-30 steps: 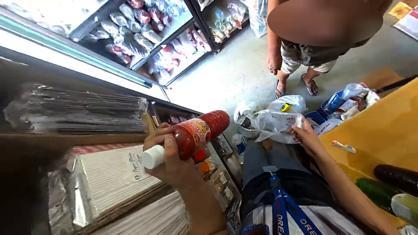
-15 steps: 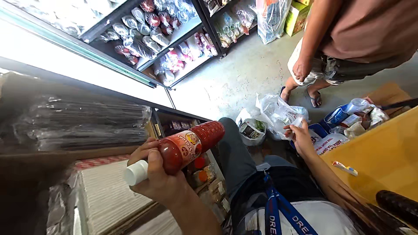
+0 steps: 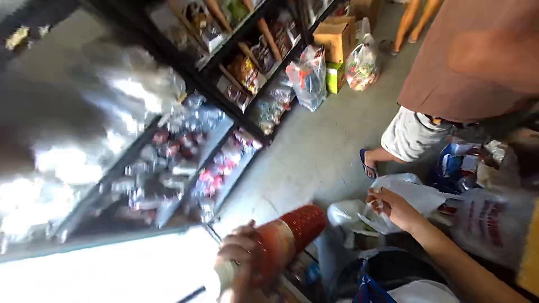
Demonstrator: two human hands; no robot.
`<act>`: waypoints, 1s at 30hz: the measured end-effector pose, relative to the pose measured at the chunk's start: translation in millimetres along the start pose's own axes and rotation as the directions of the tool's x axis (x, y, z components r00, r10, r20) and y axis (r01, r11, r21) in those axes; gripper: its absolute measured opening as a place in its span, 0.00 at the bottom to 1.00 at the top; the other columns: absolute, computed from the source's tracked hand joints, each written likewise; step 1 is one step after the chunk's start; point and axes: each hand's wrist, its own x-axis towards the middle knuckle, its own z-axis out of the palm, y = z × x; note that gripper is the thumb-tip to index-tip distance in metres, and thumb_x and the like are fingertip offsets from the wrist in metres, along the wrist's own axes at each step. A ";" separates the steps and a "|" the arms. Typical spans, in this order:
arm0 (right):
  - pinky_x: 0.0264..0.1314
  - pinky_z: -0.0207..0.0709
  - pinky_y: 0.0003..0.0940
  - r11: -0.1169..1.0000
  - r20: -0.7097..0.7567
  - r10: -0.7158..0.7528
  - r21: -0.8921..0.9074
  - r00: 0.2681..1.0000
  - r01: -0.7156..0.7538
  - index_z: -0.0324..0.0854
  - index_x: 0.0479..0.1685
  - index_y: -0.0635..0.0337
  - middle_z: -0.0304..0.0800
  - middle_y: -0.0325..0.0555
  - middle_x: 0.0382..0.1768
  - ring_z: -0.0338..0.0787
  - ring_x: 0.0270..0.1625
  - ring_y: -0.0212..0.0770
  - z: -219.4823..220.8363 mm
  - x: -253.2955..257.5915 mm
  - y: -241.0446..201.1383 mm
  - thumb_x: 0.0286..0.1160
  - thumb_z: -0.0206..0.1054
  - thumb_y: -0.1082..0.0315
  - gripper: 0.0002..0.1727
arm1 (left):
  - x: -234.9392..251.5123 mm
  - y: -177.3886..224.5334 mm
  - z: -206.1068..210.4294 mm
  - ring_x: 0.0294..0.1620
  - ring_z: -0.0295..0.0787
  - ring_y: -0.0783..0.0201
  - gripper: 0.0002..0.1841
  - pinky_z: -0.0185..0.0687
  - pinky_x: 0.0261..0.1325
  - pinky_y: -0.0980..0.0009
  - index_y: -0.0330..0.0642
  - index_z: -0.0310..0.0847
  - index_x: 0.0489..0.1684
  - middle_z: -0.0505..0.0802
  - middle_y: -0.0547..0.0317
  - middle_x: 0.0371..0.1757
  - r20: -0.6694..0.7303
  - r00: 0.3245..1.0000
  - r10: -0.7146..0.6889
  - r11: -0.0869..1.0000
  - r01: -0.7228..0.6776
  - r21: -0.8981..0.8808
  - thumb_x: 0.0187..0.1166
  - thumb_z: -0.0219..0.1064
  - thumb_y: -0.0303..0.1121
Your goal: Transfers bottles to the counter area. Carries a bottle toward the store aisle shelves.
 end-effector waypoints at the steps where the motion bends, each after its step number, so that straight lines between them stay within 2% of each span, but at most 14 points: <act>1: 0.34 0.80 0.23 1.000 -0.009 0.002 0.002 1.000 -0.002 0.70 0.66 0.61 0.89 0.37 0.39 0.86 0.31 0.27 24.3 17.4 -2.6 0.93 0.46 0.65 0.15 | 30.1 -19.0 -23.0 0.65 0.85 0.78 0.06 0.73 0.79 0.73 0.61 0.88 0.44 0.93 0.82 0.50 0.161 0.986 0.041 0.999 -0.040 -0.015 0.83 0.66 0.46; 2: 0.31 0.76 0.21 1.000 -0.029 0.003 0.013 1.000 -0.003 0.71 0.65 0.62 0.89 0.36 0.37 0.84 0.28 0.25 49.2 35.8 -7.6 0.94 0.46 0.65 0.14 | 59.0 -35.1 -42.3 0.64 0.84 0.79 0.05 0.73 0.79 0.73 0.60 0.85 0.42 0.92 0.82 0.48 0.276 0.960 0.052 0.999 -0.054 0.000 0.84 0.65 0.44; 4: 0.24 0.68 0.18 0.999 -0.064 0.013 0.032 0.998 -0.011 0.71 0.62 0.62 0.87 0.35 0.33 0.75 0.21 0.22 96.2 66.7 -23.1 0.94 0.47 0.64 0.14 | 98.4 -59.3 -77.0 0.61 0.86 0.79 0.03 0.76 0.77 0.72 0.58 0.84 0.38 0.92 0.80 0.45 0.381 0.923 -0.048 0.998 0.025 0.065 0.81 0.67 0.40; 7: 0.22 0.64 0.17 0.999 -0.073 0.010 0.037 0.997 -0.007 0.72 0.61 0.60 0.87 0.35 0.32 0.72 0.19 0.20 141.9 91.3 -55.7 0.94 0.48 0.64 0.13 | 128.9 -95.0 -117.9 0.61 0.89 0.73 0.01 0.78 0.76 0.67 0.57 0.90 0.37 0.95 0.77 0.46 0.420 0.880 -0.221 0.975 0.213 0.068 0.75 0.75 0.38; 12: 0.21 0.64 0.16 0.990 -0.151 -0.052 0.119 0.987 0.070 0.71 0.62 0.59 0.88 0.35 0.33 0.73 0.19 0.20 167.5 115.3 -90.5 0.94 0.47 0.65 0.12 | 179.8 -125.1 -135.1 0.61 0.88 0.75 0.02 0.76 0.78 0.70 0.56 0.89 0.37 0.95 0.77 0.46 0.496 0.849 -0.182 0.973 0.227 -0.031 0.77 0.74 0.39; 16: 0.18 0.58 0.17 1.000 -0.197 -0.003 0.030 0.980 0.009 0.72 0.65 0.60 0.84 0.33 0.30 0.65 0.16 0.20 179.8 120.5 -116.2 0.94 0.49 0.61 0.15 | 240.1 -137.4 -111.0 0.62 0.88 0.72 0.02 0.76 0.78 0.67 0.53 0.87 0.38 0.94 0.73 0.47 0.602 0.796 -0.057 0.957 0.216 -0.195 0.78 0.73 0.37; 18: 0.20 0.60 0.19 1.000 -0.242 -0.002 0.000 0.970 0.002 0.73 0.67 0.59 0.87 0.35 0.37 0.68 0.19 0.21 185.6 124.3 -125.5 0.94 0.50 0.58 0.17 | 273.4 -141.0 -92.9 0.61 0.88 0.71 0.02 0.75 0.80 0.65 0.51 0.85 0.38 0.94 0.72 0.45 0.655 0.755 0.035 0.944 0.191 -0.270 0.77 0.73 0.34; 20: 0.29 0.68 0.24 0.999 -0.245 -0.034 -0.027 0.969 0.028 0.73 0.70 0.61 0.88 0.41 0.46 0.77 0.29 0.25 190.2 131.3 -137.7 0.94 0.48 0.52 0.23 | 306.4 -150.1 -73.5 0.61 0.88 0.70 0.04 0.76 0.80 0.64 0.51 0.85 0.38 0.93 0.71 0.44 0.675 0.727 0.123 0.914 0.181 -0.362 0.78 0.73 0.36; 21: 0.37 0.75 0.29 0.998 -0.196 -0.056 -0.003 0.979 0.056 0.74 0.71 0.62 0.88 0.43 0.49 0.82 0.36 0.29 190.3 139.2 -143.3 0.94 0.46 0.48 0.27 | 322.5 -158.0 -64.3 0.61 0.88 0.69 0.05 0.76 0.79 0.64 0.51 0.84 0.38 0.93 0.71 0.44 0.675 0.718 0.168 0.892 0.180 -0.414 0.80 0.72 0.38; 23: 0.57 0.84 0.38 0.986 0.013 -0.101 0.131 0.995 0.099 0.77 0.68 0.57 0.90 0.41 0.51 0.89 0.51 0.34 183.9 166.5 -151.3 0.90 0.41 0.37 0.34 | 353.2 -178.2 -45.3 0.59 0.89 0.68 0.07 0.78 0.77 0.65 0.51 0.85 0.39 0.93 0.70 0.43 0.663 0.717 0.216 0.847 0.200 -0.492 0.81 0.72 0.42; 25: 0.66 0.85 0.40 0.957 0.214 -0.122 0.285 0.969 0.058 0.81 0.65 0.49 0.93 0.37 0.53 0.91 0.58 0.35 174.1 198.6 -168.0 0.82 0.45 0.27 0.38 | 383.5 -202.8 -23.3 0.58 0.90 0.68 0.09 0.80 0.75 0.65 0.51 0.85 0.38 0.93 0.69 0.43 0.663 0.720 0.203 0.822 0.242 -0.515 0.80 0.72 0.43; 27: 0.63 0.86 0.37 0.929 0.248 -0.120 0.370 0.961 0.021 0.80 0.63 0.47 0.93 0.36 0.51 0.92 0.56 0.33 165.3 226.6 -191.7 0.86 0.44 0.33 0.32 | 413.8 -234.3 0.8 0.58 0.91 0.67 0.08 0.82 0.73 0.65 0.50 0.86 0.38 0.94 0.67 0.44 0.680 0.714 0.167 0.812 0.292 -0.506 0.80 0.72 0.42; 28: 0.61 0.85 0.35 0.912 0.225 -0.152 0.408 0.962 0.049 0.79 0.62 0.46 0.93 0.35 0.49 0.91 0.54 0.31 159.1 238.6 -205.2 0.90 0.42 0.39 0.28 | 430.1 -252.4 13.9 0.59 0.90 0.67 0.06 0.82 0.73 0.65 0.50 0.87 0.38 0.94 0.67 0.45 0.697 0.702 0.146 0.809 0.321 -0.492 0.80 0.71 0.41; 30: 0.57 0.87 0.33 0.875 0.250 -0.251 0.472 0.935 0.108 0.82 0.61 0.42 0.95 0.32 0.49 0.92 0.53 0.29 130.8 278.2 -225.3 0.92 0.44 0.43 0.24 | 464.7 -293.1 41.5 0.60 0.91 0.66 0.03 0.82 0.73 0.65 0.52 0.88 0.39 0.95 0.67 0.46 0.729 0.681 0.072 0.808 0.389 -0.444 0.80 0.71 0.38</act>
